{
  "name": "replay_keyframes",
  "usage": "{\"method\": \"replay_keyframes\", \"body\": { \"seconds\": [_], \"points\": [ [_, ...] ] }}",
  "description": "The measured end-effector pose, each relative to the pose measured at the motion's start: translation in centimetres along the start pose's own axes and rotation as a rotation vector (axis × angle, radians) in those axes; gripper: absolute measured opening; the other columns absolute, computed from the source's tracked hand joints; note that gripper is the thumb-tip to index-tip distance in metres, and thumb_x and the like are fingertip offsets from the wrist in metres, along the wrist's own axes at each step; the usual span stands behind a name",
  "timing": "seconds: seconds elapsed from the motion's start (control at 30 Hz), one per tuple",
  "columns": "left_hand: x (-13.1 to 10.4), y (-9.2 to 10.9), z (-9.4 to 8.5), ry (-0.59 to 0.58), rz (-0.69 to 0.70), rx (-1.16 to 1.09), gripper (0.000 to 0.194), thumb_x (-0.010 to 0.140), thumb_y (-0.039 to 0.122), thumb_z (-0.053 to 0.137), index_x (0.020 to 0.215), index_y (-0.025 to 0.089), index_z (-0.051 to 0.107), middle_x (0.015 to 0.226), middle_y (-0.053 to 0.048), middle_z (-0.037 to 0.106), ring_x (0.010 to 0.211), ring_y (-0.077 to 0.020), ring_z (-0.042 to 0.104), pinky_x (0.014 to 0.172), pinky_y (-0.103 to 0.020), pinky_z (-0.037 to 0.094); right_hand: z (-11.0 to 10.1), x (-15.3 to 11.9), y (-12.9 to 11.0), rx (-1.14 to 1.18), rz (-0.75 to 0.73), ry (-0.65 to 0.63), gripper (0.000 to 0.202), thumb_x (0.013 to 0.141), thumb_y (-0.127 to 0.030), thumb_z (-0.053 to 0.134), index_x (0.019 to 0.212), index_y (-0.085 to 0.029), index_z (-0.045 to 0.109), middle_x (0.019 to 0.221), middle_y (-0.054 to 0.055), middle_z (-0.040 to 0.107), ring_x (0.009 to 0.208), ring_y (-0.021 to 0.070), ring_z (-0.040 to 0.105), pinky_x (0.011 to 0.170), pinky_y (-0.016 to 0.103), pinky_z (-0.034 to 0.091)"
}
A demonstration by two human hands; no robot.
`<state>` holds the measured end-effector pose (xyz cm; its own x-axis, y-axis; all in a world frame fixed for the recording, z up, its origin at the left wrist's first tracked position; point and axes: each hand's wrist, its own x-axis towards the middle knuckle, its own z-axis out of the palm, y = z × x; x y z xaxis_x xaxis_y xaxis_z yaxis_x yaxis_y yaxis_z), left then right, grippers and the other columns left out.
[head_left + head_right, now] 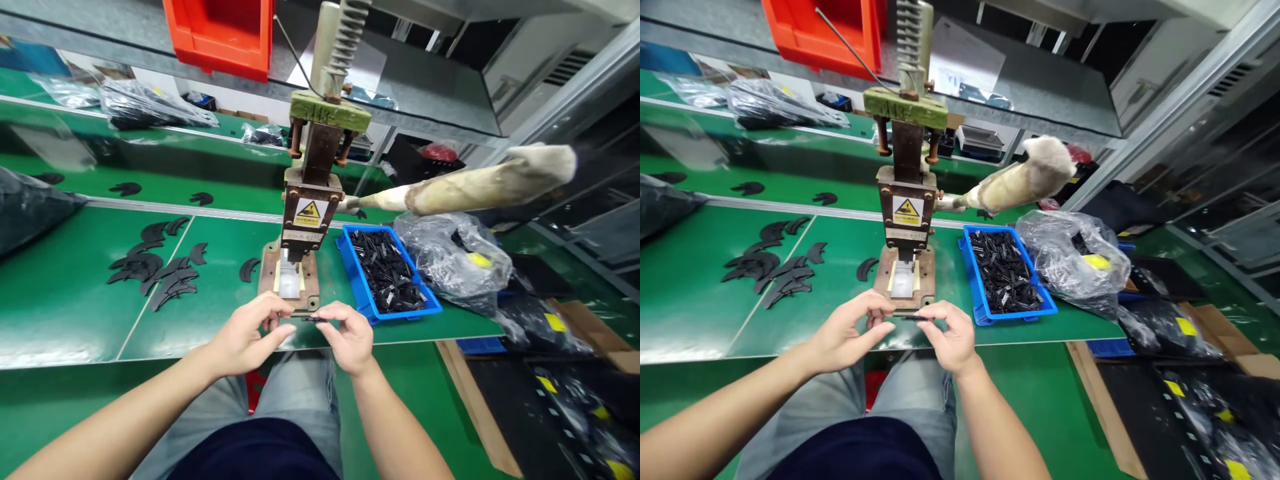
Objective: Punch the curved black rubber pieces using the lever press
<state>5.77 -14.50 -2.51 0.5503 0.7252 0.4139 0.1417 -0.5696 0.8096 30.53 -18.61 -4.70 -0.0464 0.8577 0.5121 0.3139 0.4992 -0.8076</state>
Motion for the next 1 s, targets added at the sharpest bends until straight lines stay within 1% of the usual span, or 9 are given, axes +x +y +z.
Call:
{"method": "replay_keyframes", "body": {
  "seconds": [0.1,0.23,0.43,0.5,0.63,0.73,0.87,0.93,1.0],
  "points": [
    [-0.1,0.0,0.1,-0.033,-0.004,0.006,0.024,0.097,0.025,0.068,0.12,0.022,0.063,0.098,-0.004,0.066,0.077,-0.0147,0.062,0.071,-0.029,0.052,1.0,0.1,0.0,0.042,-0.01,-0.037,0.022,0.087,-0.017,0.073,0.106,-0.028,0.073,0.096,0.003,0.079,0.09,0.0176,0.074,0.085,0.036,0.061],
    [-0.1,0.3,0.0,-0.04,-0.015,-0.018,0.025,0.097,0.027,0.068,0.121,0.022,0.063,0.102,-0.005,0.068,0.076,-0.0137,0.062,0.072,-0.028,0.052,1.4,0.1,0.2,0.048,-0.007,-0.066,0.022,0.087,-0.016,0.074,0.106,-0.027,0.073,0.097,0.003,0.079,0.09,0.0172,0.073,0.084,0.035,0.059],
    [0.5,1.0,-0.2,-0.086,-0.192,-0.099,0.019,0.102,0.034,0.061,0.114,0.021,0.067,0.104,-0.005,0.072,0.088,-0.0164,0.066,0.079,-0.029,0.053,1.4,0.2,0.2,0.03,-0.011,-0.077,0.019,0.087,-0.018,0.073,0.104,-0.026,0.073,0.095,0.004,0.078,0.087,0.0171,0.072,0.082,0.035,0.058],
    [0.6,1.0,-0.2,-0.087,-0.24,-0.148,0.021,0.103,0.036,0.058,0.112,0.02,0.068,0.099,-0.005,0.072,0.085,-0.0162,0.065,0.078,-0.029,0.053,1.4,0.2,0.2,0.024,-0.021,-0.079,0.019,0.088,-0.018,0.073,0.104,-0.026,0.073,0.094,0.004,0.078,0.086,0.017,0.072,0.081,0.034,0.058],
    [0.8,0.7,0.0,-0.104,-0.404,-0.376,0.03,0.103,0.046,0.057,0.095,0.018,0.067,0.076,-0.001,0.066,0.069,-0.0135,0.06,0.067,-0.026,0.05,1.4,0.4,0.1,0.016,-0.064,-0.099,0.022,0.088,-0.016,0.072,0.107,-0.026,0.074,0.095,0.004,0.077,0.088,0.0164,0.071,0.082,0.034,0.058],
    [1.1,0.3,0.2,-0.184,-0.569,-0.639,0.034,0.093,0.051,0.071,0.091,0.017,0.063,0.074,0.0,0.067,0.062,-0.0117,0.061,0.06,-0.024,0.05,1.3,0.7,0.0,0.014,-0.118,-0.144,0.026,0.089,-0.015,0.071,0.112,-0.027,0.074,0.099,0.004,0.077,0.092,0.0165,0.072,0.084,0.034,0.059],
    [1.1,0.3,0.7,-0.275,-0.674,-0.934,0.04,0.08,0.042,0.088,0.092,0.017,0.059,0.073,-0.001,0.071,0.058,-0.0109,0.064,0.06,-0.024,0.053,1.0,1.4,-0.4,0.003,-0.209,-0.231,0.033,0.09,-0.014,0.068,0.118,-0.031,0.074,0.104,0.003,0.077,0.095,0.0156,0.072,0.084,0.033,0.06],
    [1.0,0.5,1.2,-0.266,-0.715,-1.029,0.043,0.077,0.037,0.091,0.093,0.019,0.056,0.071,0.001,0.071,0.057,-0.0112,0.065,0.061,-0.025,0.055,0.9,1.9,-0.8,-0.016,-0.254,-0.263,0.037,0.091,-0.013,0.067,0.121,-0.033,0.073,0.105,0.003,0.078,0.095,0.0151,0.072,0.083,0.033,0.059],
    [0.8,0.8,1.9,-0.245,-0.746,-1.076,0.044,0.076,0.035,0.091,0.094,0.019,0.055,0.076,0.0,0.072,0.059,-0.0113,0.066,0.061,-0.025,0.056,0.7,2.3,-1.0,-0.044,-0.294,-0.292,0.04,0.091,-0.013,0.067,0.124,-0.036,0.072,0.104,0.002,0.078,0.093,0.0149,0.071,0.082,0.033,0.057]
  ]
}}
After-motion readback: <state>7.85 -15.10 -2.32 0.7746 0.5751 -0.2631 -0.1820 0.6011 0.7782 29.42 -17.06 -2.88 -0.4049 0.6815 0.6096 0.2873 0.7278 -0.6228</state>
